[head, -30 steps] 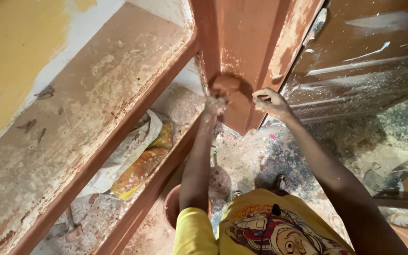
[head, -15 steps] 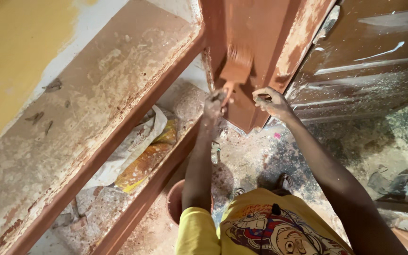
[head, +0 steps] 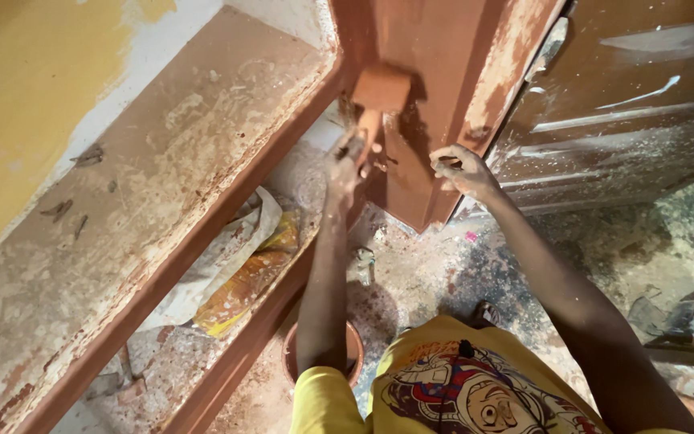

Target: The person paints a wooden door frame with brown paint using a brush. They repeatedly dip the brush into a bucket of paint and apply it to the vertical frame, occasionally kneeling to reach lower sections.

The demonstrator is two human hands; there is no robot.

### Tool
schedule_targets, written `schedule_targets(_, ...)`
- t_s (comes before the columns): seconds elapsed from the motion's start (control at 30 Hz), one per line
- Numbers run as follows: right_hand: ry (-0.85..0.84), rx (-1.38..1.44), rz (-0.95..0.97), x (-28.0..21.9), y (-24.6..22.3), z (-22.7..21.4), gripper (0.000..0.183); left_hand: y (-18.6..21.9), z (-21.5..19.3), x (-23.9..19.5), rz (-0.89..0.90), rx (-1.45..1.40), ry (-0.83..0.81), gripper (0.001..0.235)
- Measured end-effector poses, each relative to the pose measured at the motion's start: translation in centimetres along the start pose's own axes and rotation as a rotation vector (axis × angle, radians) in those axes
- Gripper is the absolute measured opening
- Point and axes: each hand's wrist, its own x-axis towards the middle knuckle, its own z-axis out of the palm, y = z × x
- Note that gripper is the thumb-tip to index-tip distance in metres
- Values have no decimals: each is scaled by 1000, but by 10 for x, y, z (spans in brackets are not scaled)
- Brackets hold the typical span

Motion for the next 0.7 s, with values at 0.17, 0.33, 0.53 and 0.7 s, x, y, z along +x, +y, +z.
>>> schedule_targets(0.17, -104, 52, -114, 12, 3, 11, 44, 31, 3, -10, 76, -106, -96, 40)
schedule_targets(0.33, -27, -67, -61, 22, 16, 25, 34, -49, 3, 9, -97, -8, 31, 28)
schedule_targets(0.53, -135, 27, -158, 15, 27, 23, 40, -157, 22, 27, -89, -18, 35, 28)
schedule_targets(0.7, 12, -260, 62, 0, 39, 31, 40, -200, 6, 27, -47, -130, -30, 29)
